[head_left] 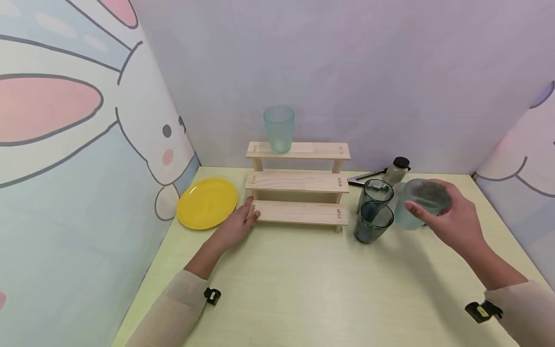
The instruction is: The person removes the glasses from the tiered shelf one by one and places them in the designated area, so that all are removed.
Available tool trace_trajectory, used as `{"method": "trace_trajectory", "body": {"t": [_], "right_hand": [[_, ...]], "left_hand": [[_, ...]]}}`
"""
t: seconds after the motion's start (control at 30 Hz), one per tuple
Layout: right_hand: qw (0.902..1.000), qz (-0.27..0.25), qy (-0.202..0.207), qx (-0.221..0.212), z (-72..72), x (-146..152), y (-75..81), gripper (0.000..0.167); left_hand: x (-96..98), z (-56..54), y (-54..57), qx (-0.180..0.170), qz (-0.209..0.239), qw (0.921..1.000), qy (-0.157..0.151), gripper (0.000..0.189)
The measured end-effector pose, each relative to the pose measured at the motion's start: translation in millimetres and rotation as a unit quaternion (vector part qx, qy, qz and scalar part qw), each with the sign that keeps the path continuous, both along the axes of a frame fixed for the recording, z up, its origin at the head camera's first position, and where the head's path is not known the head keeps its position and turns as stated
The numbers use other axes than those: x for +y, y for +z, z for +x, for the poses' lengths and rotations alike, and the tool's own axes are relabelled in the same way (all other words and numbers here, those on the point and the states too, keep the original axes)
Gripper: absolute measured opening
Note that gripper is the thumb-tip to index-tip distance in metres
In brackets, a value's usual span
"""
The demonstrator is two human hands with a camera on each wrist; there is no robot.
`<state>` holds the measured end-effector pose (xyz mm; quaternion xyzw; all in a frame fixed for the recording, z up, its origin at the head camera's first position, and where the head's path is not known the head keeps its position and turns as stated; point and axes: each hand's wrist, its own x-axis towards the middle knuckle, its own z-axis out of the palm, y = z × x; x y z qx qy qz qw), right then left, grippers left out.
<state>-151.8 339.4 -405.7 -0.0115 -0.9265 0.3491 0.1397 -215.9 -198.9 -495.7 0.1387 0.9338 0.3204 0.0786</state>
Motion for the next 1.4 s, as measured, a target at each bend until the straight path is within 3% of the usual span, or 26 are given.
{"method": "trace_trajectory", "body": {"t": [0.47, 0.9, 1.13, 1.4], "right_hand": [[0.9995, -0.005, -0.017, 0.027, 19.7, 3.5, -22.4, 0.077], [0.997, -0.016, -0.048, 0.058, 26.3, -2.6, -41.9, 0.086], [0.9963, 0.011, -0.08, 0.03, 28.0, -5.5, -53.4, 0.092], [0.9979, 0.024, -0.044, -0.041, 27.2, -11.1, -72.9, 0.105]], "left_hand": [[-0.8, 0.1, -0.2, 0.0, -0.002, 1.0, 0.003, 0.081], [-0.7, -0.1, -1.0, 0.003, 0.0, 1.0, -0.001, 0.079], [-1.0, -1.3, -1.8, 0.007, -0.003, 1.0, -0.004, 0.079], [-1.0, -1.2, -1.8, 0.008, 0.0, 0.9999, -0.006, 0.078]]}}
